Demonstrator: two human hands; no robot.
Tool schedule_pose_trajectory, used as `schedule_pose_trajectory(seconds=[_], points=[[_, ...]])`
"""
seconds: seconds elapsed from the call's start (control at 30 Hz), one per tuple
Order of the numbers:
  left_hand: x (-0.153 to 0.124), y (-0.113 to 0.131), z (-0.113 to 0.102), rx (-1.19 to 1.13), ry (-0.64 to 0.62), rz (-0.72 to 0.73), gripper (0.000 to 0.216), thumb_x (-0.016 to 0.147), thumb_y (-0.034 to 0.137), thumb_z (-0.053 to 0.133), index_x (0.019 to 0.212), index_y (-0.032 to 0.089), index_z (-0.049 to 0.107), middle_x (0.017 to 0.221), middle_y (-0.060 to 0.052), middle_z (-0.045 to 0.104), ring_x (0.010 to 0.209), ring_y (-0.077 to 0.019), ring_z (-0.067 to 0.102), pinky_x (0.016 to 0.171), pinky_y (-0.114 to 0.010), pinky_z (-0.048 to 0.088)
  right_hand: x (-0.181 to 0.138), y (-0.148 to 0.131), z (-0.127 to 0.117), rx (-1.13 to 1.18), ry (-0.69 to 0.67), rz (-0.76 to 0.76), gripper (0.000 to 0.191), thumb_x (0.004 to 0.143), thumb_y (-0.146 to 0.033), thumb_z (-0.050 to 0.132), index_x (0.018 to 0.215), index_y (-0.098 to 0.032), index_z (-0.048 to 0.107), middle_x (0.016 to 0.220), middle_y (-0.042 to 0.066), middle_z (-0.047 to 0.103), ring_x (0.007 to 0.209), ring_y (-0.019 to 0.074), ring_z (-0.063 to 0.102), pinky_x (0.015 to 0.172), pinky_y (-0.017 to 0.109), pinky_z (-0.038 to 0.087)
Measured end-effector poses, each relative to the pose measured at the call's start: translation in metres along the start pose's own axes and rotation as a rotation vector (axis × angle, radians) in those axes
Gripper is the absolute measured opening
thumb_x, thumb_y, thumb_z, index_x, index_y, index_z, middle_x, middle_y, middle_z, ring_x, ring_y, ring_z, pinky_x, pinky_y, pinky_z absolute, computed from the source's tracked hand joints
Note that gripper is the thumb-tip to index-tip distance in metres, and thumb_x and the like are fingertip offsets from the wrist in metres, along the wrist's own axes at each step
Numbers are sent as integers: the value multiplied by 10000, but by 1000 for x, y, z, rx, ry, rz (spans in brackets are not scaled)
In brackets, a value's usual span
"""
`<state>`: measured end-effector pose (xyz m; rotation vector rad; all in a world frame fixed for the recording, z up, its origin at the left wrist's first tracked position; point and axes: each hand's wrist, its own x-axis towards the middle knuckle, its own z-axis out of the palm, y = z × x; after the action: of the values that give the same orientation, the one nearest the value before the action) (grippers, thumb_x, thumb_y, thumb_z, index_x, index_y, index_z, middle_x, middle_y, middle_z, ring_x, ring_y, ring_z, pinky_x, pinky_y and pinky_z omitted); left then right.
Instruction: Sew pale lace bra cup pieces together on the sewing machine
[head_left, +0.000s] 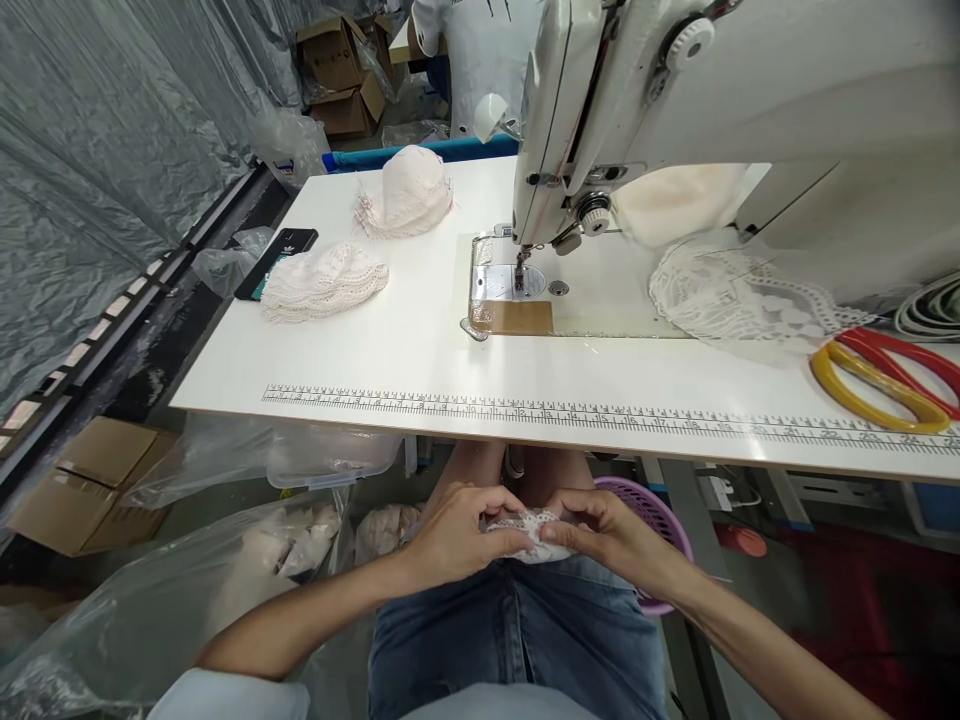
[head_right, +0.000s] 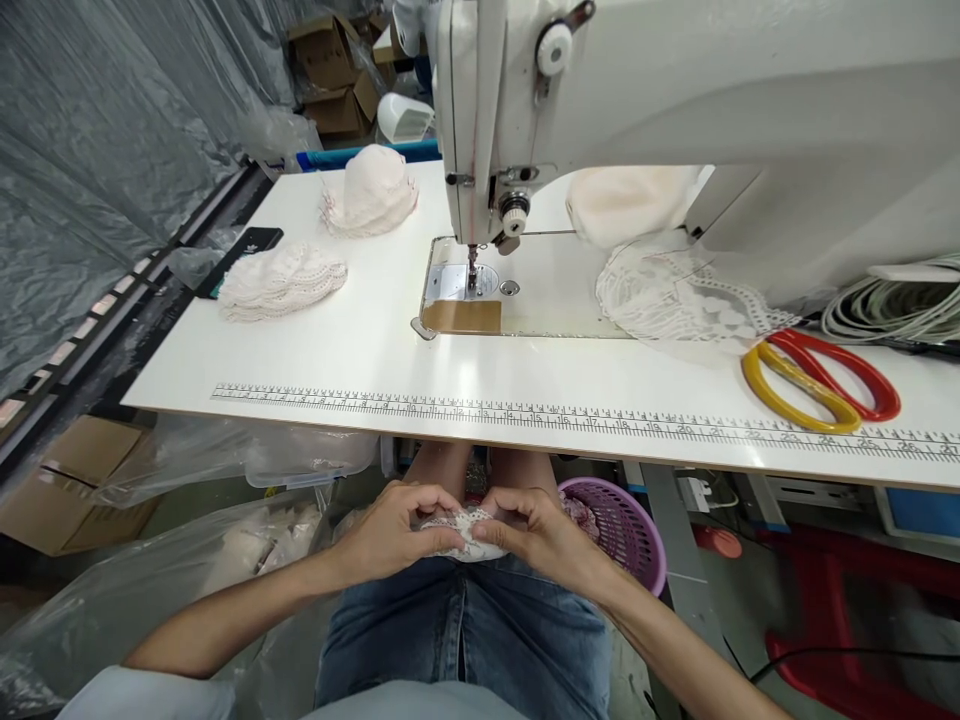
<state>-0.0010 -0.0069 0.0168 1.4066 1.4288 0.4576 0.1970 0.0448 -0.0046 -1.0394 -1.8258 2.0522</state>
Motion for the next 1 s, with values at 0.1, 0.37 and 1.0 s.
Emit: schedule_pose_trajectory(seconds=[0.1, 0.37, 1.0], points=[[0, -1, -1, -13, -10, 6, 250, 742, 400, 658, 844, 176, 697, 703, 11, 652, 651, -120, 535, 599, -198, 351, 0, -1, 0, -21, -39, 16, 366, 777, -534, 582, 728, -173, 604, 645, -16, 508, 603, 118, 444, 550, 225, 350], [0, -1, -1, 9, -35, 11, 241, 764, 398, 629, 827, 178, 707, 663, 28, 630, 609, -105, 500, 584, -195, 330, -5, -9, 3, -129, 26, -91, 280, 811, -444, 593, 978, -230, 524, 918, 19, 554, 773, 150, 518, 640, 231, 422], [0, -1, -2, -132, -76, -52, 266, 712, 391, 678, 823, 152, 708, 721, -16, 663, 690, -142, 570, 606, -194, 389, -1, -1, 1, -210, -24, -219, 267, 879, -448, 506, 841, -196, 586, 814, 28, 597, 718, 146, 540, 637, 239, 407]])
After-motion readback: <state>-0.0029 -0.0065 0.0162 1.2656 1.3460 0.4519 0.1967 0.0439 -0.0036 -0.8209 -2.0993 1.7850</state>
